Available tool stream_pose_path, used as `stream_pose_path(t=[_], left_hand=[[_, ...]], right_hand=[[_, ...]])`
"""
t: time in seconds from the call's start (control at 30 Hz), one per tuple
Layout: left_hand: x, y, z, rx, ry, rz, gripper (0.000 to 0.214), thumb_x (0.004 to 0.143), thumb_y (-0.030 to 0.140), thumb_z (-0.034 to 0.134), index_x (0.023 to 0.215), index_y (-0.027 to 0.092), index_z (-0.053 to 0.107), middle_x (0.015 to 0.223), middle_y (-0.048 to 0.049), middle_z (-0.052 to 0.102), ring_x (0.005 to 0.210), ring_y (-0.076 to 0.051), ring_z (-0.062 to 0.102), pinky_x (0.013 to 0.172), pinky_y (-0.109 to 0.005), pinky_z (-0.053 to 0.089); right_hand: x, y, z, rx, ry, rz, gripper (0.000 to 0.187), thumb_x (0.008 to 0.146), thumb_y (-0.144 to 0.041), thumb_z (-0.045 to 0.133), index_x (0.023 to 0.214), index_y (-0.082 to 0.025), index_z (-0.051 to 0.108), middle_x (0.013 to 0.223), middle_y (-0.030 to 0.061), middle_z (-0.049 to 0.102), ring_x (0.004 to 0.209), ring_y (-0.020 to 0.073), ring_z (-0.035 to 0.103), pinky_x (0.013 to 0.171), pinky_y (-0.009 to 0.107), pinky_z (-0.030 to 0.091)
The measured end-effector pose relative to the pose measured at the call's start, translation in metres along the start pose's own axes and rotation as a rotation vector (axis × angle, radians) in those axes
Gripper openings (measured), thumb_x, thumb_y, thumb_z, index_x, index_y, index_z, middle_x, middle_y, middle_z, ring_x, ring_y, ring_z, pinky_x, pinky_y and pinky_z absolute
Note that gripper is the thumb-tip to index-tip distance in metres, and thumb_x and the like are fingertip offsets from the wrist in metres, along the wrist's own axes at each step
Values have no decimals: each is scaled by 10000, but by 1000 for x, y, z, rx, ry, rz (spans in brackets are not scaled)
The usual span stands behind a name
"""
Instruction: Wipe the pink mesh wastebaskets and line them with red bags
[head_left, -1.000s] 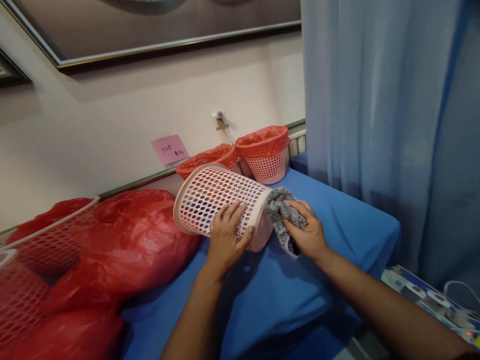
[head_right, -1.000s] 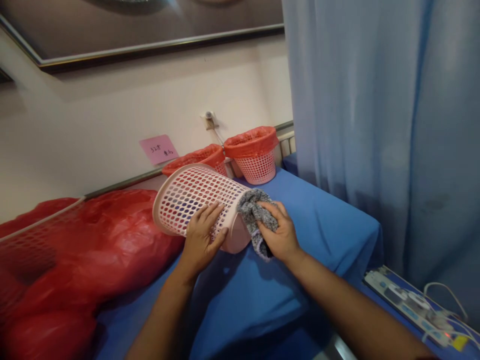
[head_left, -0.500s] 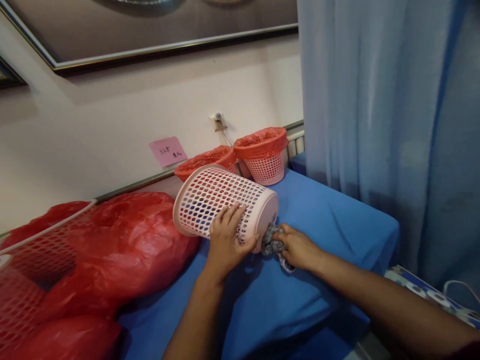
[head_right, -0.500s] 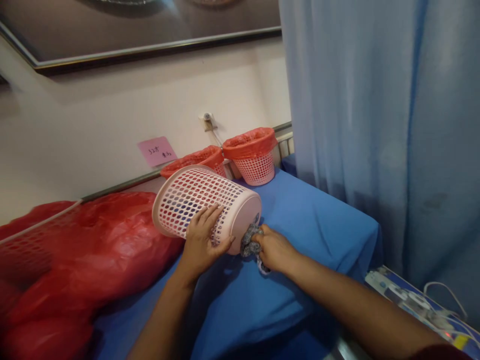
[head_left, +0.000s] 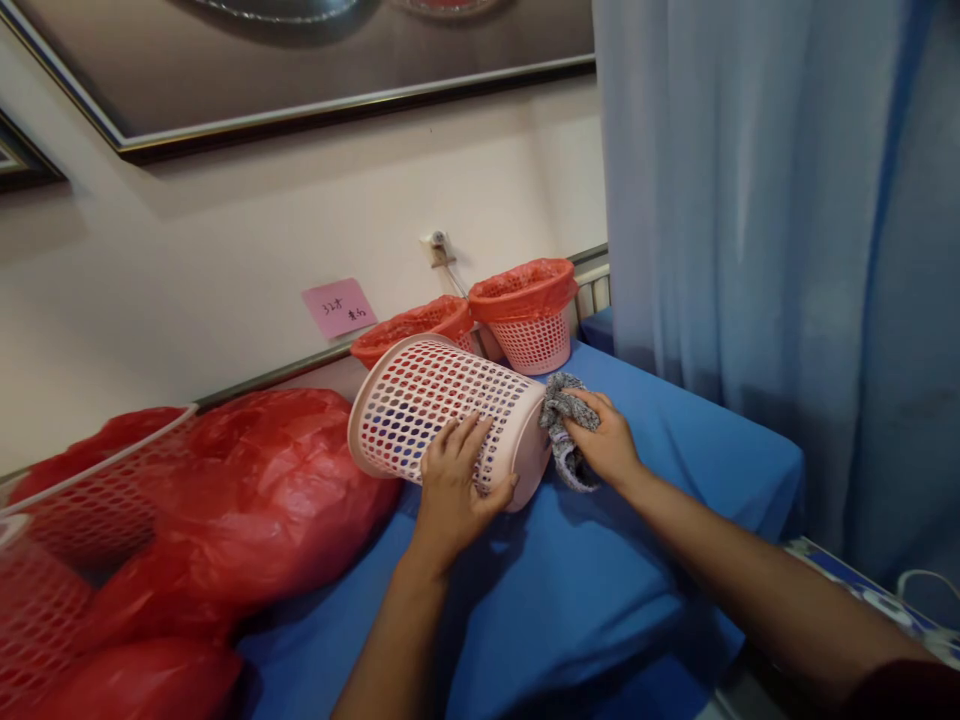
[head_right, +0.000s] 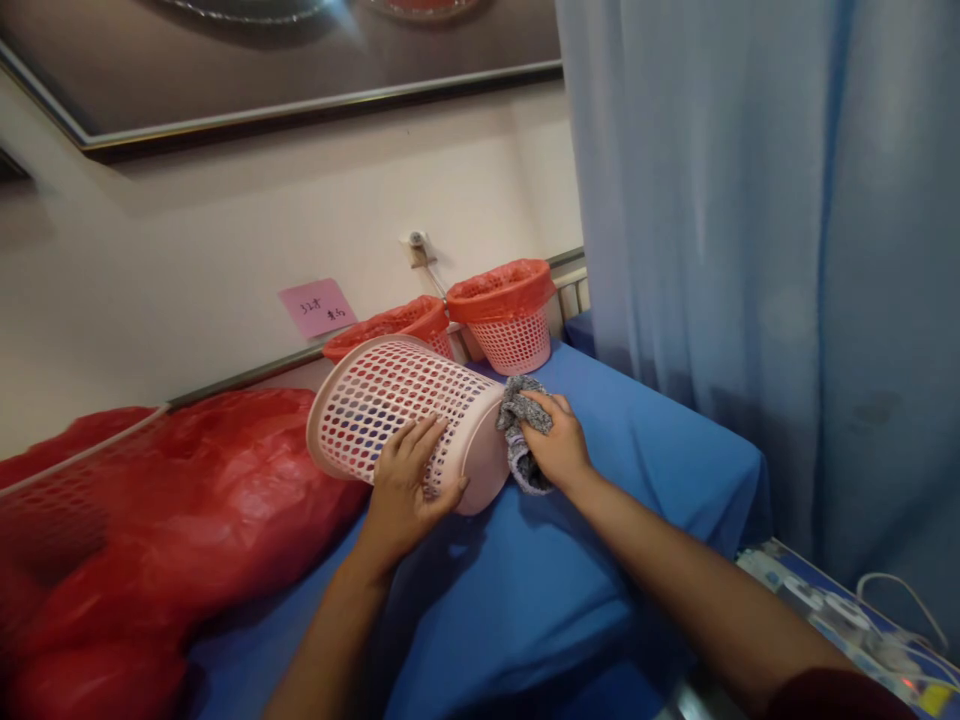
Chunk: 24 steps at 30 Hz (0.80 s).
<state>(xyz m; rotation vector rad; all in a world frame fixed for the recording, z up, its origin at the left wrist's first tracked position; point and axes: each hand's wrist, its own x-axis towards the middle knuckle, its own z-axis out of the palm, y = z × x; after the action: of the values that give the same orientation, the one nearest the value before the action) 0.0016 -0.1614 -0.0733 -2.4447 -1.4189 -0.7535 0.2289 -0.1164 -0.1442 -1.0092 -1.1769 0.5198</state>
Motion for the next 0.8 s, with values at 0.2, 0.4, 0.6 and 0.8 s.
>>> stream_pose_path(t=[0.2, 0.4, 0.6, 0.8], left_hand=[[1, -3, 1, -30, 6, 12, 547, 918, 372, 564, 1446, 231, 536, 1518, -103, 539, 1393, -344, 430, 1169, -584, 349], [1, -2, -1, -44, 6, 7, 508, 958, 369, 511, 1448, 234, 531, 1519, -97, 538, 1394, -334, 422, 1173, -587, 342], [1, 3, 3, -1, 13, 6, 745, 787, 395, 741, 1468, 229, 490, 1541, -122, 507, 1434, -378, 387, 1187, -598, 325], [-1, 4, 4, -2, 12, 6, 755, 788, 389, 743, 1476, 245, 468, 1542, -123, 504, 1434, -381, 396, 1177, -603, 331]], right_hand=[[-39, -31, -10, 85, -343, -231, 505, 787, -97, 624, 1245, -300, 694, 1256, 48, 590, 1197, 199, 615, 1062, 350, 502], [-72, -20, -16, -166, -851, -158, 599, 691, -30, 630, 1237, -266, 707, 1231, 66, 607, 1127, 215, 643, 1026, 354, 530], [-65, 3, -8, -372, -741, 88, 508, 697, -76, 625, 1157, -245, 758, 1057, 62, 694, 944, 218, 689, 945, 371, 557], [-30, 37, -6, -228, -400, 305, 375, 648, -86, 625, 955, -237, 778, 863, 4, 781, 800, 198, 716, 808, 319, 576]])
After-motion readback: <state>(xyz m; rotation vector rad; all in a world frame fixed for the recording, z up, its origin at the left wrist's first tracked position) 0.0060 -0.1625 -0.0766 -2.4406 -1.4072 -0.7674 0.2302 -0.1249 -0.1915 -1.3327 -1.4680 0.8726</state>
